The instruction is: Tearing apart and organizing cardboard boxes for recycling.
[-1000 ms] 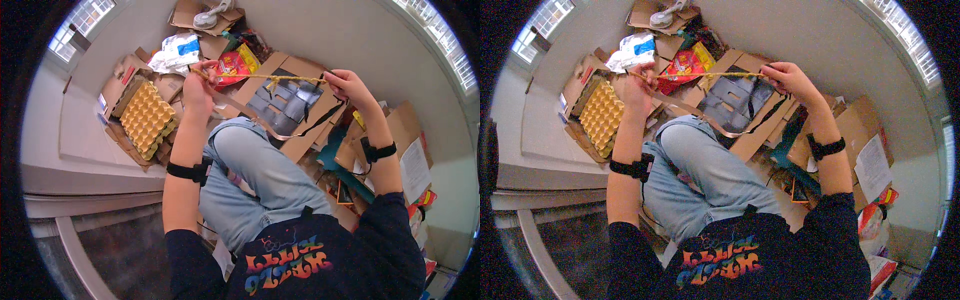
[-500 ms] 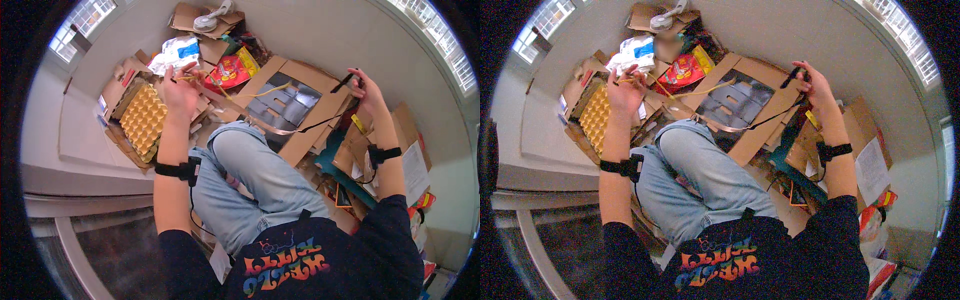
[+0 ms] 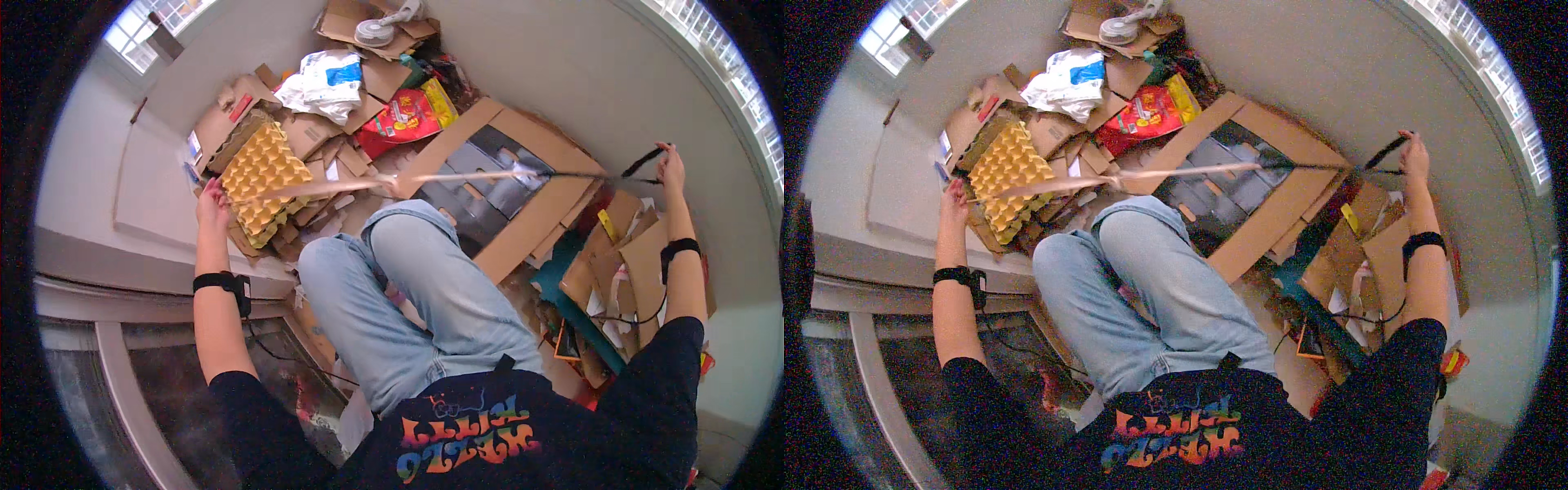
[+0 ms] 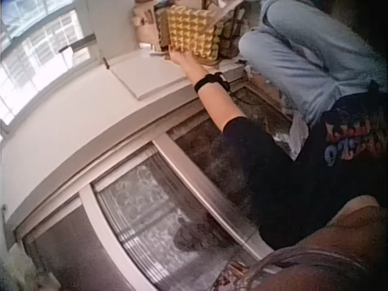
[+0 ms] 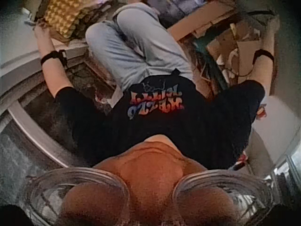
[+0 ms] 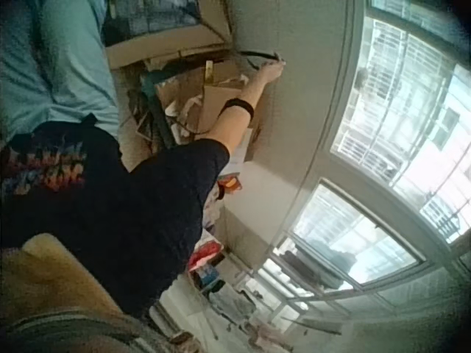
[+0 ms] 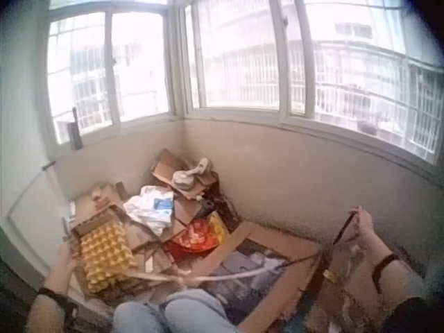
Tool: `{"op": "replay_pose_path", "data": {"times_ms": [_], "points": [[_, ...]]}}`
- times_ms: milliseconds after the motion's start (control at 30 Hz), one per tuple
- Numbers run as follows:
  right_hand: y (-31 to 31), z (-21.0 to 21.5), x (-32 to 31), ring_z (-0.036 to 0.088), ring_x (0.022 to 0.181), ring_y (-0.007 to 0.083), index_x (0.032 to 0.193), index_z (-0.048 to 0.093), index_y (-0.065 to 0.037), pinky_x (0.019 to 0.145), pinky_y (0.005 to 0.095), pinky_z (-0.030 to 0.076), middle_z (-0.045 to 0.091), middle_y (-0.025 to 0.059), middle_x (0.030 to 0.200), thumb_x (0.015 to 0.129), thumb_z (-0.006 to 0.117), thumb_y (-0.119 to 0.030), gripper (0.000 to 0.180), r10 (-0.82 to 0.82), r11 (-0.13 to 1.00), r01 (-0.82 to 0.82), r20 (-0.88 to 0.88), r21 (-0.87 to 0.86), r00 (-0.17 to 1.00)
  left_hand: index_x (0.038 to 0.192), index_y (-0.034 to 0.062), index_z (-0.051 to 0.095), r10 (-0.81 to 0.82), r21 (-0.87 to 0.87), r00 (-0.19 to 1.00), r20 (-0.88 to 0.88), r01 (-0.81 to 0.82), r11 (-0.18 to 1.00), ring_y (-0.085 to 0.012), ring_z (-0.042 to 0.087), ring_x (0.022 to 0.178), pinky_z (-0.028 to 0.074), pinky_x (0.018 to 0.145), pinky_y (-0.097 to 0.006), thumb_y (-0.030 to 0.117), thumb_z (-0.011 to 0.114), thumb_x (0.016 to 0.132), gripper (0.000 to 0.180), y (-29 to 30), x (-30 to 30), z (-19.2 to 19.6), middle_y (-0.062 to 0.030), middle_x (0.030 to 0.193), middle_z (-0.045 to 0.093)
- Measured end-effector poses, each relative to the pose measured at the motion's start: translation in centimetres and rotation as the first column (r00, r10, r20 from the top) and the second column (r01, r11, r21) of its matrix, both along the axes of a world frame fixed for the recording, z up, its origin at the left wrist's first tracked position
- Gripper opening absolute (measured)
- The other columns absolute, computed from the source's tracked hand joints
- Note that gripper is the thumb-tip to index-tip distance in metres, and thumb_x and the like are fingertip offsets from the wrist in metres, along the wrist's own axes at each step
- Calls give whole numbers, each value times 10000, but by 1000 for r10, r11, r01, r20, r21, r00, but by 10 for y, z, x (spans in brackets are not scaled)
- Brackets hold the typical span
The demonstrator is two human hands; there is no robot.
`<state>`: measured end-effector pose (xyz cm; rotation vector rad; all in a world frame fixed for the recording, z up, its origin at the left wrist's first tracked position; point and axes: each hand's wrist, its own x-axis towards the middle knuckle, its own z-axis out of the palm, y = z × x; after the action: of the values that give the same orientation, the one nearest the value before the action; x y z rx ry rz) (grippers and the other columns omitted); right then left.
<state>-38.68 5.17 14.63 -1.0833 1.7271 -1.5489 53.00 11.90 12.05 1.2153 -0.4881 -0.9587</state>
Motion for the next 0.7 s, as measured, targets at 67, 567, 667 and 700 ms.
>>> {"op": "replay_pose_path", "data": {"times_ms": [67,567,667,700], "points": [[-4,-3,8,217,423,42,1140,535,-21,367,200,189,256,-51,543,979,360,-342,400,-16,999,23,247,-25,969,1094,27,508,166,-55,986,-34,-167,984,-80,429,577,342,448,-178,-17,388,854,271,21,19,-1,-82,1002,568],[-95,62,138,515,969,155,1236,508,-60,870,285,421,552,47,1134,913,497,-226,364,410,907,-418,315,-46,856,1073,-27,542,84,-242,996,34,-73,968,-196,568,988,446,840,-287,-35,475,799,282,-42,-64,46,-119,1067,595],[-97,90,269,489,1039,148,1238,529,-129,931,304,375,518,23,1216,913,495,-255,350,686,726,-675,72,-128,724,1175,-30,503,-315,-191,877,362,401,896,-200,526,1087,407,914,-294,55,547,824,365,-55,-140,97,-133,1189,554],[-90,96,310,446,1126,141,1286,479,-119,960,290,352,493,23,1233,901,526,-299,428,797,603,-783,78,-150,599,1191,-31,489,-388,-105,799,460,483,869,-208,505,1127,394,947,-304,91,570,834,386,-52,-175,110,-141,1230,534]]}}
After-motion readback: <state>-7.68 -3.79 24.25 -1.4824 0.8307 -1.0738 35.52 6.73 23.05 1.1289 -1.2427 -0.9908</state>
